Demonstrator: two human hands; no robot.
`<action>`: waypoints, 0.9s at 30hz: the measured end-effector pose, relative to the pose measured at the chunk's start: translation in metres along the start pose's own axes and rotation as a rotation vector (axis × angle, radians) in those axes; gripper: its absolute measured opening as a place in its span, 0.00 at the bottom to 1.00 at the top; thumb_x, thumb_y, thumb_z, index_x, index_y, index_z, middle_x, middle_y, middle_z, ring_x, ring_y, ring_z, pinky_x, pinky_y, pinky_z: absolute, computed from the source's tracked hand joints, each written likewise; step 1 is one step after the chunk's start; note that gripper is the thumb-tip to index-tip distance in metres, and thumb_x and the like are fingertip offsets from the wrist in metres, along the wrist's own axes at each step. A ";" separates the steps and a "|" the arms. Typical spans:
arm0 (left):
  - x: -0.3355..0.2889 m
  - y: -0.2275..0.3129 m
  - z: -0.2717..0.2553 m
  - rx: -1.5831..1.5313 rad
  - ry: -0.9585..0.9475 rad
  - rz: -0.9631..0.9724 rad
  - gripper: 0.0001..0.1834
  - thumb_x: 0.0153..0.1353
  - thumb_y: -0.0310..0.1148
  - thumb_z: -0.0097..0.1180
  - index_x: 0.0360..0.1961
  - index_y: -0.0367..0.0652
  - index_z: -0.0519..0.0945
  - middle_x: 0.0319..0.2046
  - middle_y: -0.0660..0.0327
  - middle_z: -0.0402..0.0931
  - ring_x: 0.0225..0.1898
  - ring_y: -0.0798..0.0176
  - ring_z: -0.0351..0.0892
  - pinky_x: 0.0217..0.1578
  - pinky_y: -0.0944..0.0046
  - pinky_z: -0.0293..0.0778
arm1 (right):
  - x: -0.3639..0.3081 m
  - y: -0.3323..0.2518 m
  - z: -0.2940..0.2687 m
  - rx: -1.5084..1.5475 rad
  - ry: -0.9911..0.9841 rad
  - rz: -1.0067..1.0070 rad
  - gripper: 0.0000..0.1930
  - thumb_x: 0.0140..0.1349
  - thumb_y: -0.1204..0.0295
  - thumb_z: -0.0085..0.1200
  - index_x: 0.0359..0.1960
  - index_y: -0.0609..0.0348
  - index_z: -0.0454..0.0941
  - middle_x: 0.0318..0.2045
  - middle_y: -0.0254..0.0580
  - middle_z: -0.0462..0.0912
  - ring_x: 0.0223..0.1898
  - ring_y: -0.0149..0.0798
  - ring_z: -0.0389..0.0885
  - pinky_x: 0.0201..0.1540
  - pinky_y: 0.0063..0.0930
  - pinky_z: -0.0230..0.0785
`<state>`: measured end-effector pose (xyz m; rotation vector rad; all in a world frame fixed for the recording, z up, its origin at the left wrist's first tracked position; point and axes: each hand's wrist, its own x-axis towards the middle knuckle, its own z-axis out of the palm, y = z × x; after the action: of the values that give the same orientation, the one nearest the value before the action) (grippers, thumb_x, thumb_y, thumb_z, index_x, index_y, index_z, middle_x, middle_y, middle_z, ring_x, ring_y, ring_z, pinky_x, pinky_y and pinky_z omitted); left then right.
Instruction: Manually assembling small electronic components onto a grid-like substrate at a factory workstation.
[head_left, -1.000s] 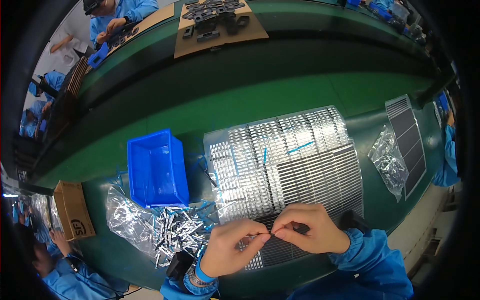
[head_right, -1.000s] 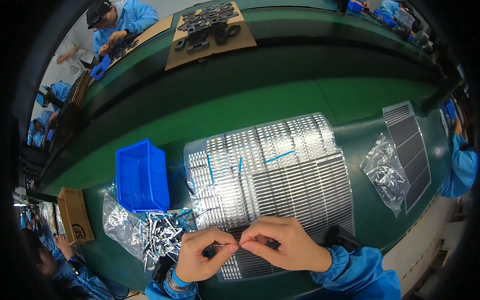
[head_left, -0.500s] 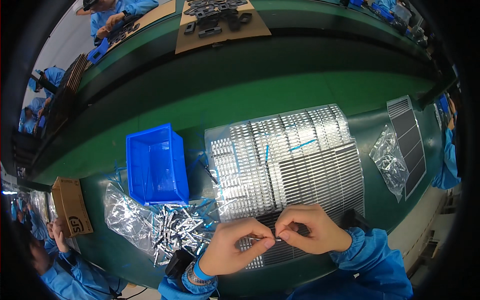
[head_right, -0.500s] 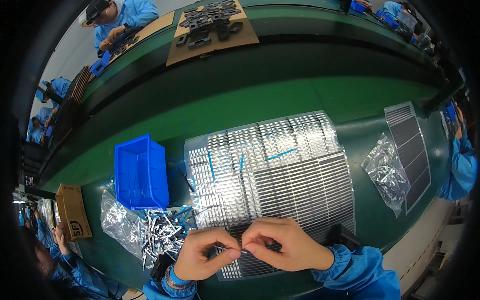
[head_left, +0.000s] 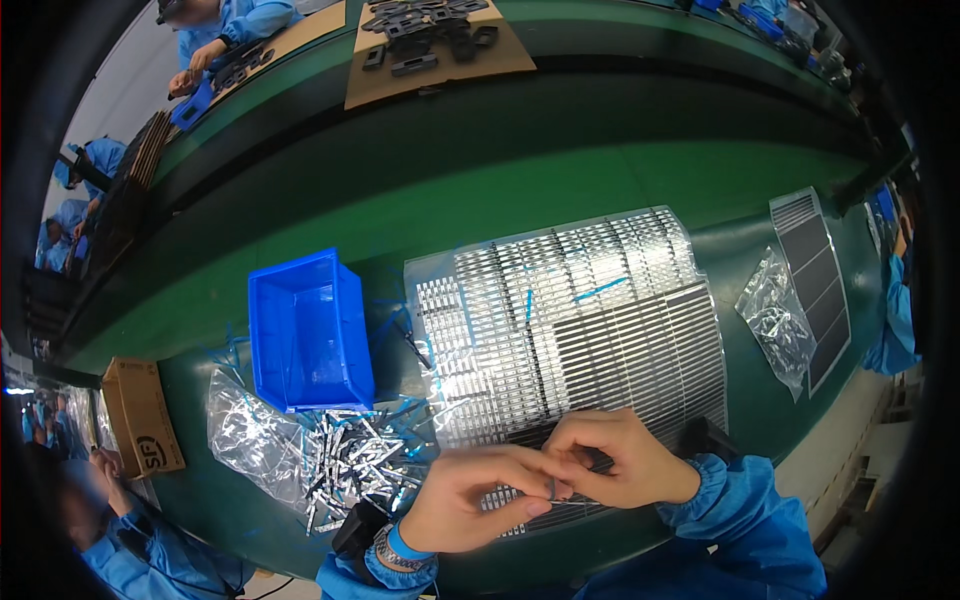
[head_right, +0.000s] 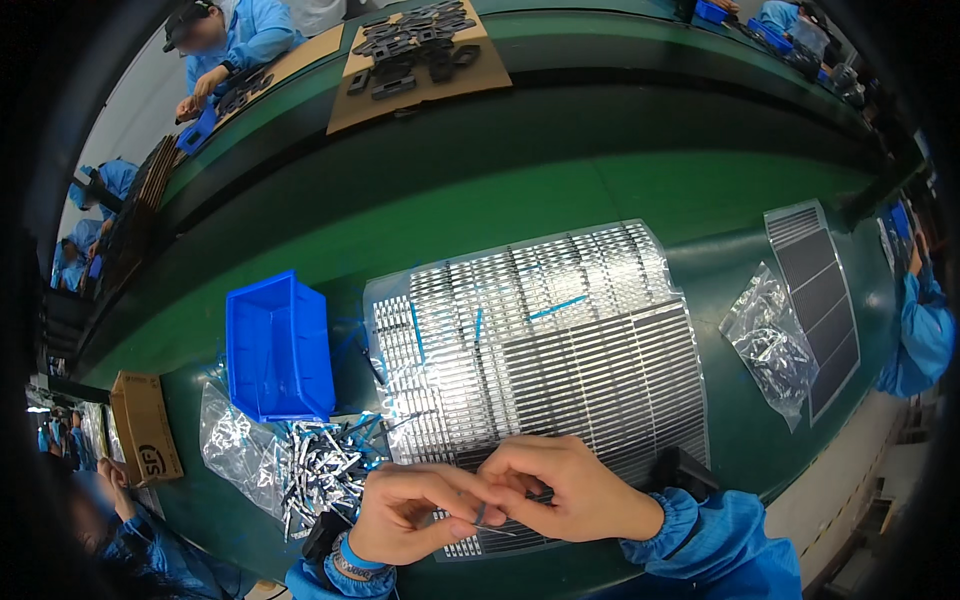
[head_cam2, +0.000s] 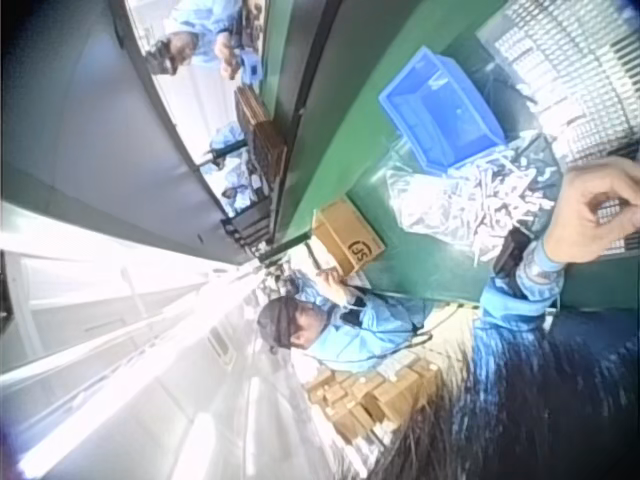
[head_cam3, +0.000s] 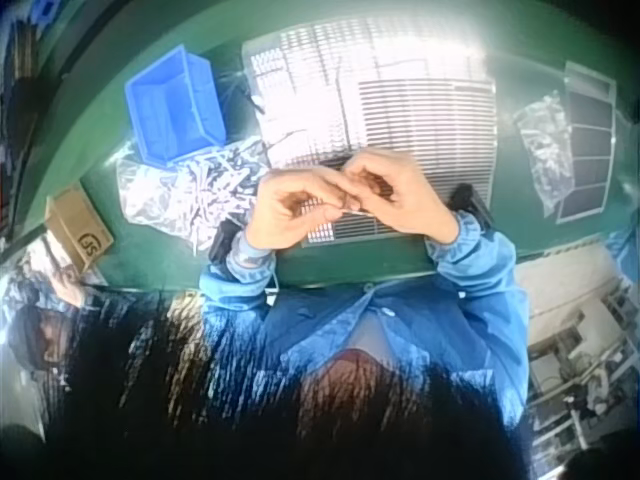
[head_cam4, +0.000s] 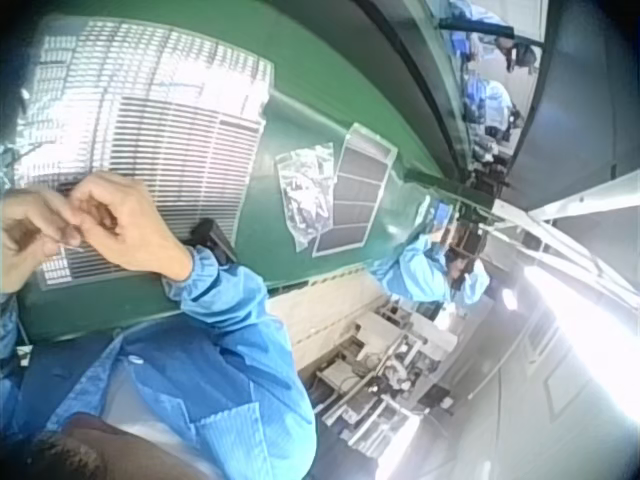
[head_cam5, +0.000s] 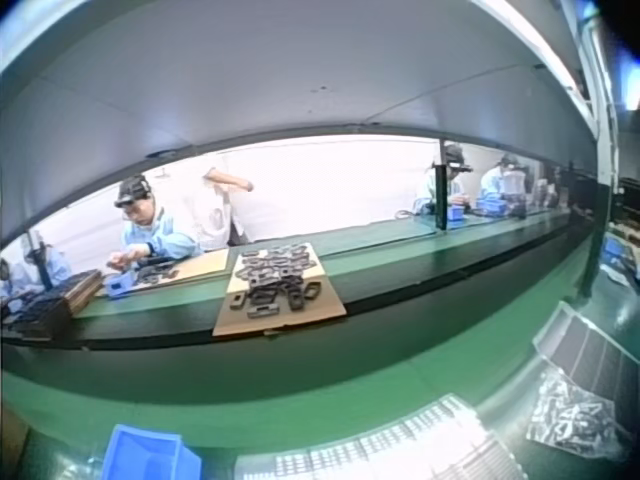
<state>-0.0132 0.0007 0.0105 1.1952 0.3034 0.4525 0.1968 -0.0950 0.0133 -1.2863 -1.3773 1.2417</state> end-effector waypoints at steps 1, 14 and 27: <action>-0.002 -0.002 -0.001 0.017 -0.008 -0.008 0.04 0.63 0.16 0.65 0.38 0.30 0.84 0.46 0.42 0.85 0.45 0.52 0.89 0.51 0.54 0.86 | 0.000 0.000 0.000 0.005 -0.009 -0.013 0.06 0.65 0.77 0.62 0.42 0.61 0.82 0.29 0.36 0.81 0.25 0.28 0.76 0.27 0.24 0.67; -0.004 0.003 -0.004 0.108 0.180 -0.083 0.01 0.67 0.17 0.61 0.39 0.29 0.82 0.38 0.48 0.86 0.41 0.60 0.88 0.45 0.62 0.82 | -0.003 -0.008 -0.015 -0.195 0.240 -0.225 0.11 0.58 0.75 0.71 0.43 0.58 0.88 0.37 0.40 0.87 0.31 0.33 0.84 0.34 0.25 0.77; -0.012 0.017 -0.013 -0.006 0.162 -0.169 0.02 0.65 0.16 0.63 0.38 0.29 0.84 0.36 0.53 0.86 0.41 0.64 0.86 0.44 0.64 0.81 | 0.006 -0.005 -0.008 -0.380 0.322 -0.390 0.08 0.51 0.75 0.75 0.32 0.58 0.89 0.29 0.39 0.86 0.28 0.36 0.84 0.30 0.27 0.75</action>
<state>-0.0326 0.0102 0.0222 1.1188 0.5378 0.4028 0.2033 -0.0884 0.0191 -1.3152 -1.5723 0.4995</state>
